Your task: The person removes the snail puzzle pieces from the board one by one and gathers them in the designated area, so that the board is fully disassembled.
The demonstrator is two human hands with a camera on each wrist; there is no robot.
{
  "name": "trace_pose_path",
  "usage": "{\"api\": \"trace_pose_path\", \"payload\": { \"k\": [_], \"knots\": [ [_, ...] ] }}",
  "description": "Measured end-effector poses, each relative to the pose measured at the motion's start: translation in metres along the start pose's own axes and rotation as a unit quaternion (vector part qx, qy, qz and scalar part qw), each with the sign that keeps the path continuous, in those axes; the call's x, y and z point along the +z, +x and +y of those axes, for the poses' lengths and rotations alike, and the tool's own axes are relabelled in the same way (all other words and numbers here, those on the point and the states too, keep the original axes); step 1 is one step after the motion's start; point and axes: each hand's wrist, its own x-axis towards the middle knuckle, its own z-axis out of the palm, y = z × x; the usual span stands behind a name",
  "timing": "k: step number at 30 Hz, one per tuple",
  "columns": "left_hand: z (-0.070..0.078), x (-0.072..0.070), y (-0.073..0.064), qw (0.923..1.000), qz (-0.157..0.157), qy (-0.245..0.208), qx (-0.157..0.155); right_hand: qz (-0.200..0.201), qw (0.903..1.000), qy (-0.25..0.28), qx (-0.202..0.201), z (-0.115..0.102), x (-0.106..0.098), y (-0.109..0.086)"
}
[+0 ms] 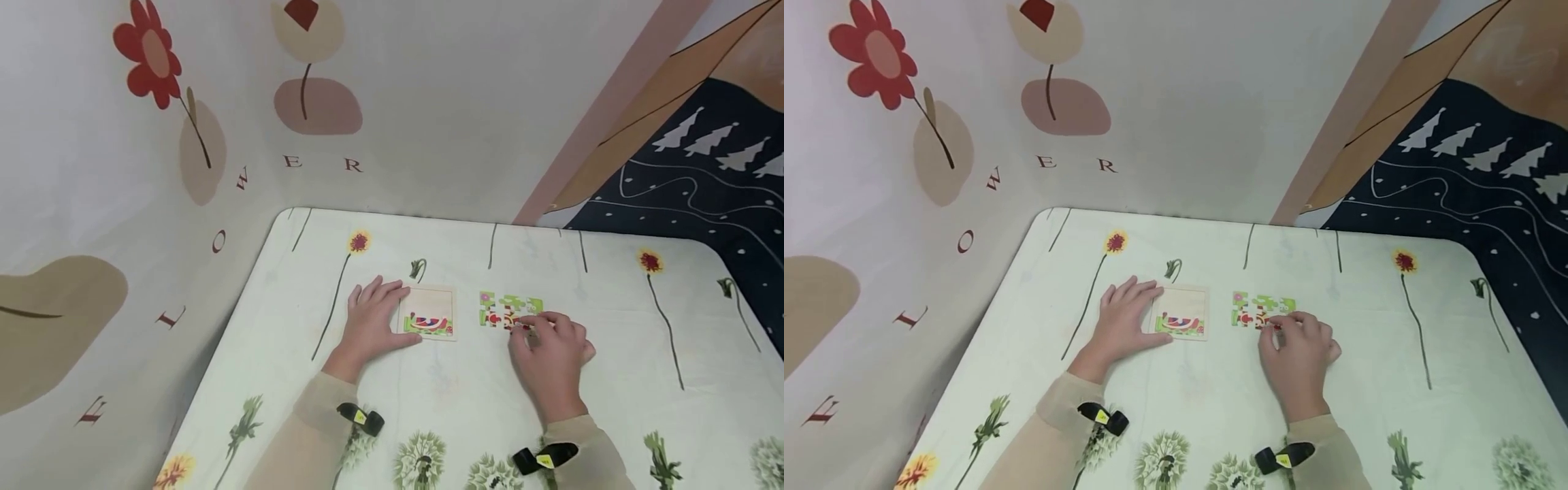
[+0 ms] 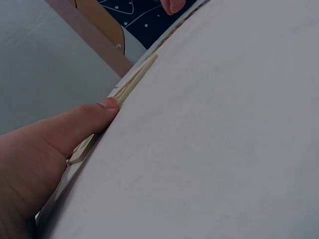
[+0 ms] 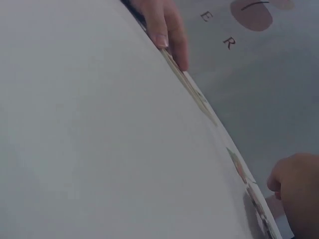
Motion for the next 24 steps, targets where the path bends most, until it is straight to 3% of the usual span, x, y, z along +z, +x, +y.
{"api": "trace_pose_path", "payload": {
  "k": [12, 17, 24],
  "knots": [
    [-0.001, -0.005, -0.004, 0.9999, 0.008, -0.009, 0.007, -0.031, 0.9915, 0.032, -0.122, -0.053, 0.038, -0.014],
    [-0.004, -0.005, -0.007, 0.9998, 0.012, -0.017, 0.002, -0.058, 0.9869, 0.045, -0.144, -0.068, 0.054, -0.018],
    [-0.002, -0.005, -0.004, 0.9997, 0.002, -0.016, 0.02, -0.088, 0.9826, 0.057, -0.153, -0.092, 0.071, -0.014]
  ]
}}
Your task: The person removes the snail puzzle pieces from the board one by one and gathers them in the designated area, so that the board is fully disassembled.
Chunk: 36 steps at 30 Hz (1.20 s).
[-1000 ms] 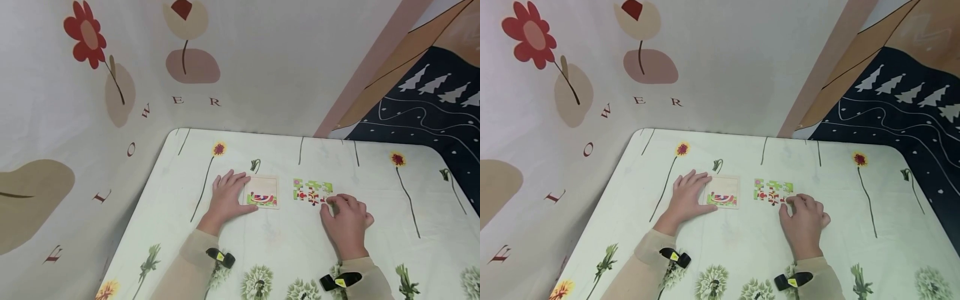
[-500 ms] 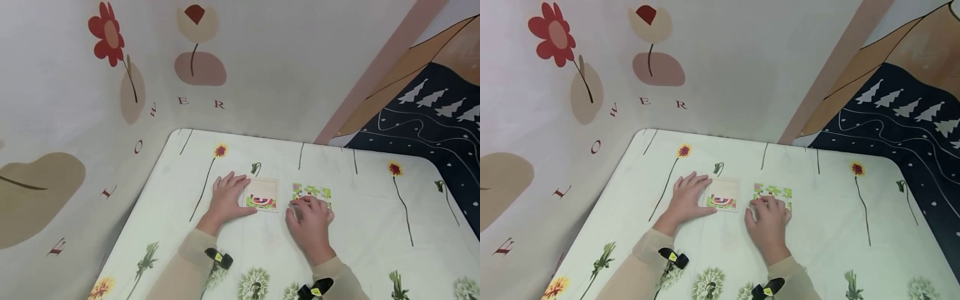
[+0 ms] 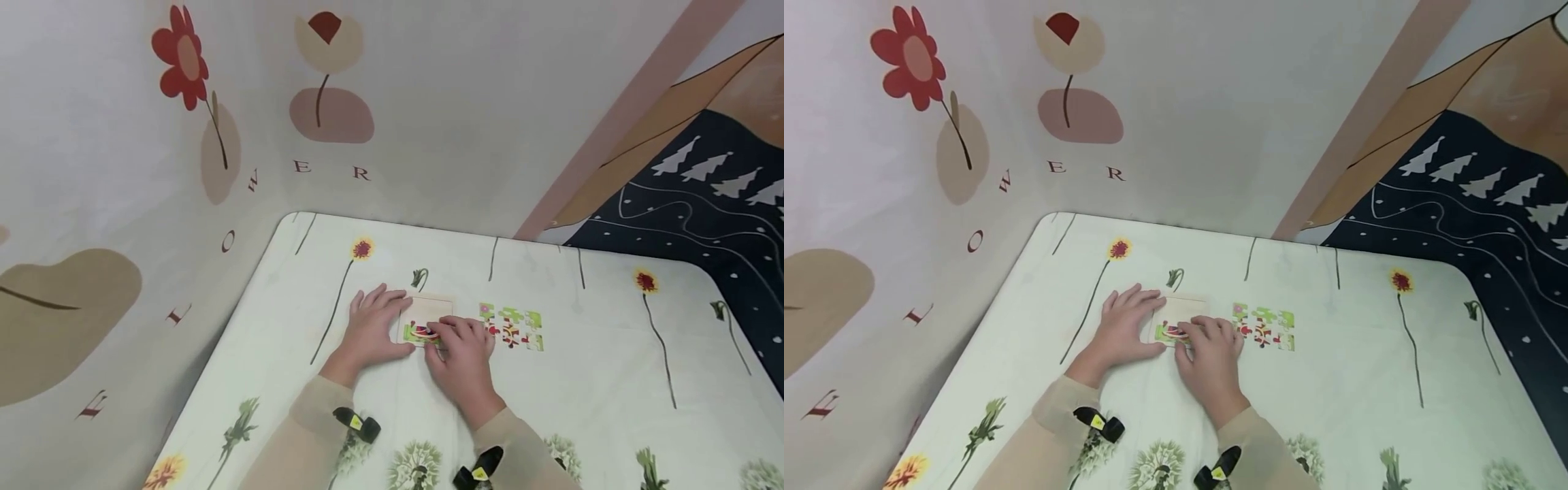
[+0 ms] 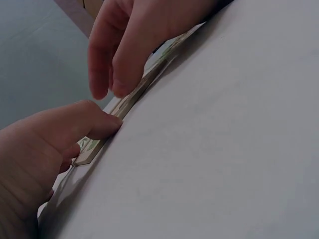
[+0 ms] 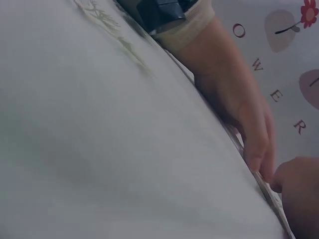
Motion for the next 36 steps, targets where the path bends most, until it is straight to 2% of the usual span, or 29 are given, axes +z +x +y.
{"api": "trace_pose_path", "payload": {
  "k": [6, 12, 18, 22, 28, 36],
  "knots": [
    [-0.002, 0.002, 0.0, 0.9999, 0.006, -0.001, 0.009, -0.04, 0.9991, 0.008, 0.004, -0.011, 0.014, 0.01],
    [-0.004, 0.0, -0.003, 0.9994, 0.003, -0.015, 0.031, -0.094, 0.9954, 0.003, 0.021, -0.014, 0.015, 0.014],
    [-0.004, -0.003, -0.004, 0.999, -0.003, -0.021, 0.039, -0.117, 0.9923, 0.005, 0.042, -0.015, 0.013, 0.017],
    [-0.005, -0.002, -0.004, 0.9991, -0.003, -0.014, 0.04, -0.131, 0.9887, 0.018, 0.072, -0.016, 0.013, 0.022],
    [-0.007, -0.001, -0.003, 0.9989, 0.003, -0.011, 0.045, -0.138, 0.9828, 0.049, 0.112, -0.013, 0.015, 0.029],
    [-0.008, 0.002, -0.001, 0.9991, 0.002, -0.007, 0.042, -0.114, 0.9855, 0.072, 0.103, -0.011, 0.015, 0.027]
  ]
}}
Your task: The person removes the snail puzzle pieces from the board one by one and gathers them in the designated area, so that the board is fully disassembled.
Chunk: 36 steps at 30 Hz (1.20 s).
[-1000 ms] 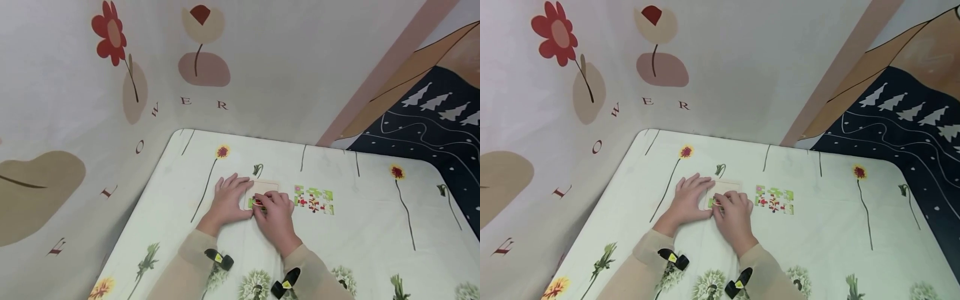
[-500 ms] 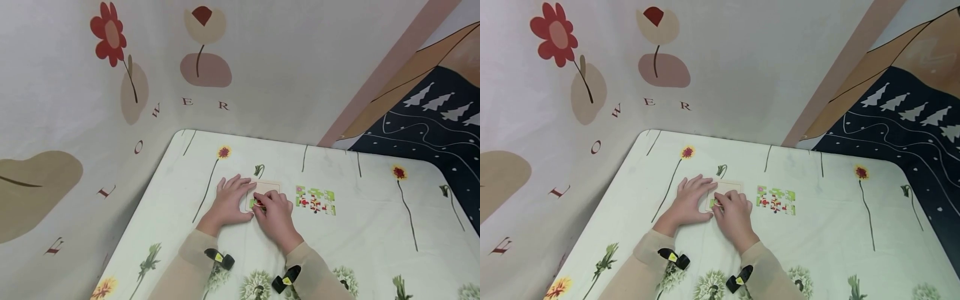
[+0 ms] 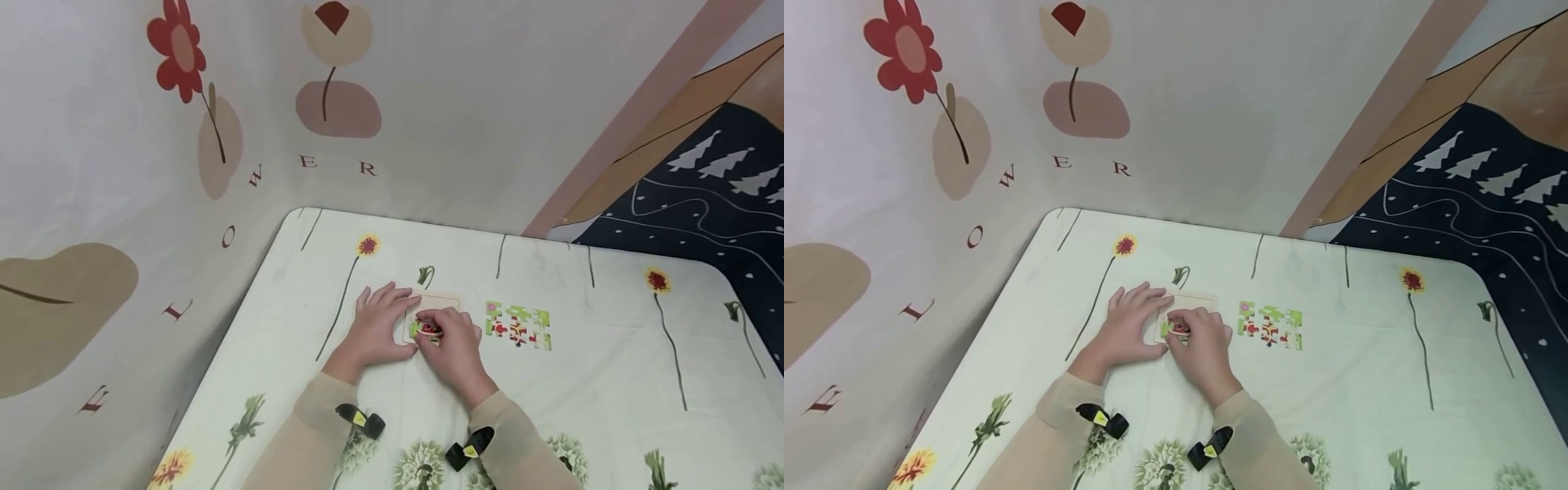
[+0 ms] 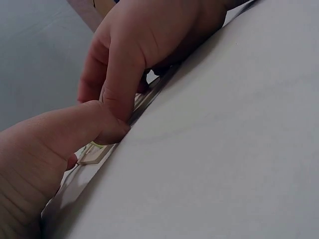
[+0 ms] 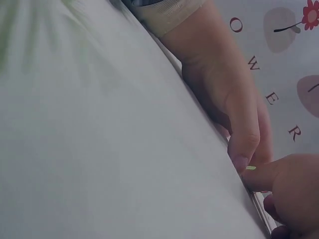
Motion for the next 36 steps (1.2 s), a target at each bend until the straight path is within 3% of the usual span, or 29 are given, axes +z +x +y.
{"api": "trace_pose_path", "payload": {
  "k": [13, 30, 36],
  "knots": [
    [0.0031, 0.0008, 0.0017, 1.0, -0.003, 0.002, 0.0, 0.033, 0.9975, 0.016, -0.06, 0.0062, -0.0003, -0.0073],
    [0.0018, -0.0023, 0.0024, 0.9999, -0.011, 0.005, -0.003, 0.064, 0.9937, 0.06, -0.07, 0.0084, 0.0009, -0.0066],
    [0.001, -0.0013, 0.0032, 0.9999, -0.013, 0.002, -0.002, 0.059, 0.9941, 0.033, -0.084, 0.0102, -0.0001, -0.007]
  ]
}}
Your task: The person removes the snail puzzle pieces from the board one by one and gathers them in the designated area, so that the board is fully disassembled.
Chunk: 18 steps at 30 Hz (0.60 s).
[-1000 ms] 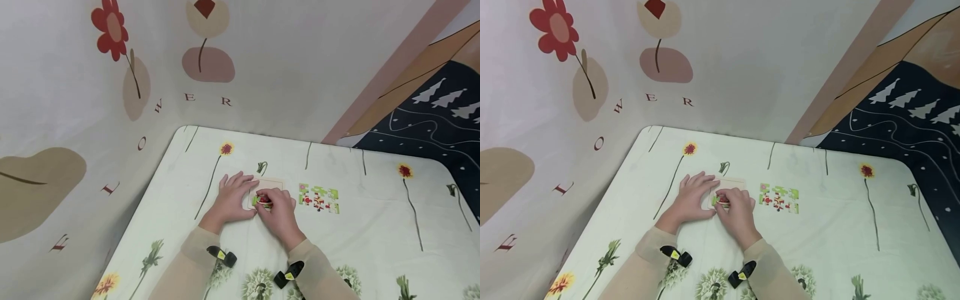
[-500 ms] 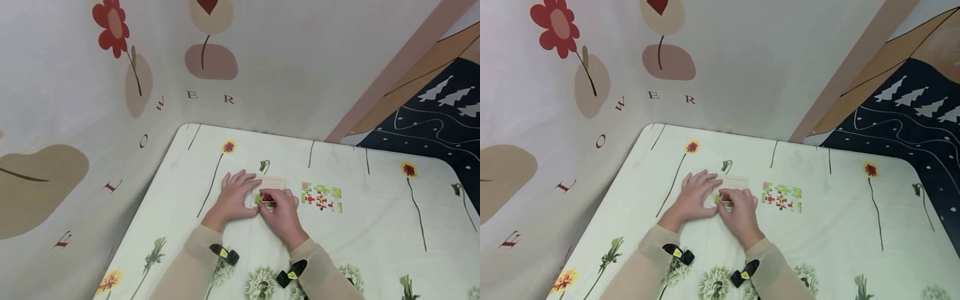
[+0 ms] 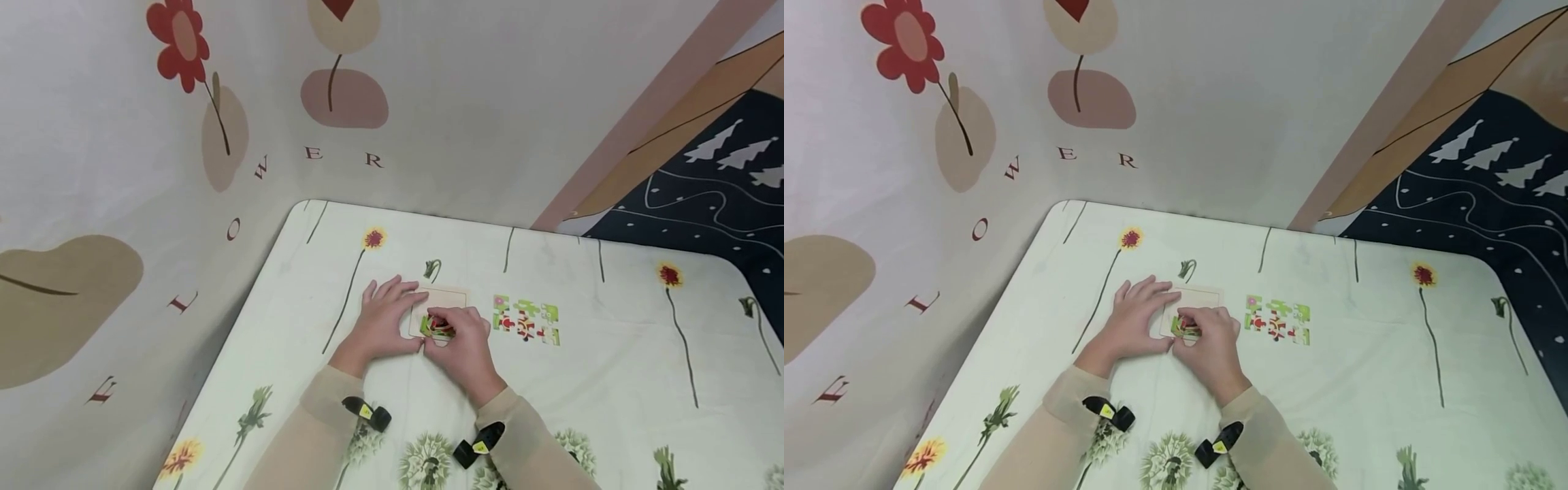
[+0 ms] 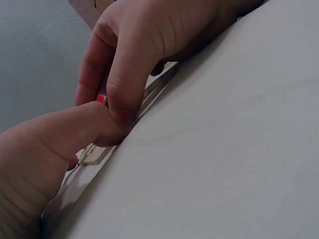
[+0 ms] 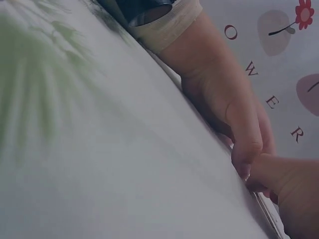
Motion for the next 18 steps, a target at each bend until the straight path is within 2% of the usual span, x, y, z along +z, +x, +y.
{"api": "trace_pose_path", "payload": {
  "k": [4, 12, 18],
  "knots": [
    [0.002, 0.0, 0.002, 1.0, -0.001, -0.007, -0.001, -0.002, 0.9998, -0.016, -0.011, 0.001, -0.002, -0.001],
    [0.003, -0.001, 0.003, 1.0, 0.002, -0.005, 0.001, 0.02, 0.9995, 0.018, -0.016, 0.003, -0.009, -0.004],
    [0.0, 0.001, 0.002, 1.0, 0.004, 0.003, 0.0, 0.041, 0.9989, 0.022, -0.011, 0.009, -0.016, -0.01]
  ]
}}
